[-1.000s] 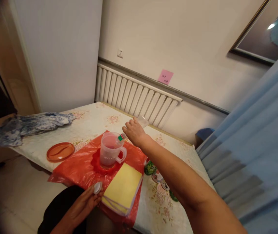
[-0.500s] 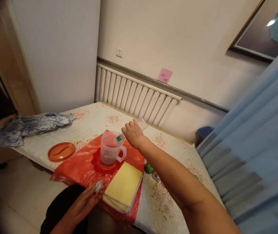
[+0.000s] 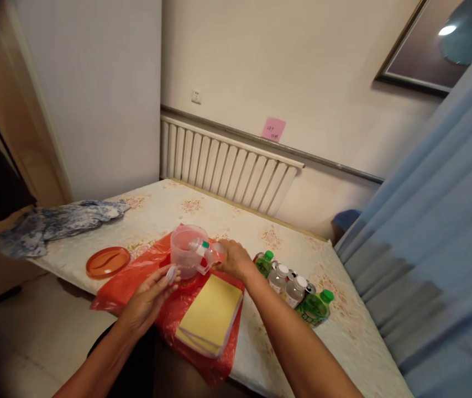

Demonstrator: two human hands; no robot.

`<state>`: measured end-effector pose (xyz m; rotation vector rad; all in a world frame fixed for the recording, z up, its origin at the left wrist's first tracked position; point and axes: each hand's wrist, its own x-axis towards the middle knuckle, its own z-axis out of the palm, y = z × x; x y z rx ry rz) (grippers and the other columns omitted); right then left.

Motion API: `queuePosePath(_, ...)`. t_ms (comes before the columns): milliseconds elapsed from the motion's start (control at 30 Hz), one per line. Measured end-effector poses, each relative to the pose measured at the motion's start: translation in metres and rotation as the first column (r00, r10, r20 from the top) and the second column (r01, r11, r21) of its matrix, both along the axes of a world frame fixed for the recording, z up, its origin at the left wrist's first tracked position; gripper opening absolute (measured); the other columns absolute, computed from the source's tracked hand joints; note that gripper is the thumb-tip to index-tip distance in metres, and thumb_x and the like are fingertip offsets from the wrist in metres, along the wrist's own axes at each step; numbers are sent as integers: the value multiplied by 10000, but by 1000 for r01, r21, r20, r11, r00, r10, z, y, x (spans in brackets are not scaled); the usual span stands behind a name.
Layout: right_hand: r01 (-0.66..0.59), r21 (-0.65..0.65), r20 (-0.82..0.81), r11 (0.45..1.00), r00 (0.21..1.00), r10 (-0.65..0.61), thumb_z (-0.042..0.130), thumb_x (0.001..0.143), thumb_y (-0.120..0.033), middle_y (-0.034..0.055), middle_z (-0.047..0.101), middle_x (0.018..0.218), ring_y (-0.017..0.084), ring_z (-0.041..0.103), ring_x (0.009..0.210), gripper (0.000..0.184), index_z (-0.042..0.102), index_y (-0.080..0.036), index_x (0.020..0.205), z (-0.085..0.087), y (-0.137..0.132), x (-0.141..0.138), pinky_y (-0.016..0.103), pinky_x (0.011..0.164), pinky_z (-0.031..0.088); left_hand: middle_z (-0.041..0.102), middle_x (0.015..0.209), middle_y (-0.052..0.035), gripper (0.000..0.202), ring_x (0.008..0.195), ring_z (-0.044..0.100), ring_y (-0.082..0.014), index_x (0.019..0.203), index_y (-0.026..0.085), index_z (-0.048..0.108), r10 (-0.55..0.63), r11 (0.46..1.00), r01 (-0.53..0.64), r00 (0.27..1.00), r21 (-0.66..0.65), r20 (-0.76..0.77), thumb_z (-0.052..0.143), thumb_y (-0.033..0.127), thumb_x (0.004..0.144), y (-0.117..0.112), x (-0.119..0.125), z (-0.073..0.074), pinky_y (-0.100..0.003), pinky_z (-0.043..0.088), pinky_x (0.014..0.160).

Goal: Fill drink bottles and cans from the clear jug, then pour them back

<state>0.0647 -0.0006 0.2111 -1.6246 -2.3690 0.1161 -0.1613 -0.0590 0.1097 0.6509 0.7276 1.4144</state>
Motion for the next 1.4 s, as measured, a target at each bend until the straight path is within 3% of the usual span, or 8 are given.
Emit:
queuePosePath(133,-88,-18,-247,996,966,80,771,632,-262,56,627,1178,241,587,1051,624,558,-238,1218,-35,-29,14,355,893,454,689,1068,-61,483,924,633,-185,1147,178,627,81,989,-58,981,134,-176,753,365,720,6,11,16,-280,466,840)
queuePosePath(300,-66,-61,-352,996,935,40,787,609,-276,40,656,1061,241,605,955,561,596,-237,1135,-59,-59,20,359,847,472,687,1110,-84,495,1008,618,-241,1124,167,648,61,981,8,935,193,-349,759,366,685,0,28,22,-337,446,905)
queuePosePath(433,-57,-58,-418,997,908,28,793,592,-249,35,654,1064,231,607,949,570,600,-236,1129,-64,-72,21,346,851,473,678,1131,-90,427,1041,605,-254,1116,173,662,46,970,70,889,235,-455,719,316,717,-5,36,25,-350,433,933)
queuePosePath(600,-58,-63,-468,996,883,22,797,582,-250,39,659,1081,230,605,981,582,601,-225,1130,-66,-81,24,336,862,472,660,1126,-103,361,1030,584,-267,1081,184,685,100,927,164,759,338,-643,682,270,730,-5,35,35,-377,426,939)
queuePosePath(800,-27,-127,-527,992,849,-45,794,579,-238,15,676,992,216,623,866,542,615,-229,1090,-68,-90,19,329,785,495,677,1105,-76,353,1053,578,-270,1079,206,676,89,908,237,698,346,-710,661,279,733,-5,35,45,-369,412,947)
queuePosePath(1100,-35,-81,-654,996,756,-27,796,582,-250,92,558,1303,265,522,1196,813,482,-214,1330,-85,-99,-10,407,1042,397,679,1001,-57,381,853,612,-226,1107,200,628,266,878,202,545,433,-795,665,264,733,-24,29,66,-307,449,776)
queuePosePath(1233,-78,-97,-684,992,730,-9,735,671,-261,85,445,1424,258,493,1229,871,330,-267,1443,-88,-103,-19,432,1040,405,672,1000,-50,391,837,605,-215,1148,204,602,367,852,229,379,471,-849,622,329,778,-21,-6,84,-299,449,761)
queuePosePath(1400,-29,-156,-684,987,724,-87,662,702,-178,94,502,1357,232,578,1087,739,411,-259,1392,-103,-109,-1,425,975,459,658,1077,-69,435,786,605,-202,1175,197,571,475,868,140,51,477,-879,577,414,798,6,-65,92,-299,459,738)
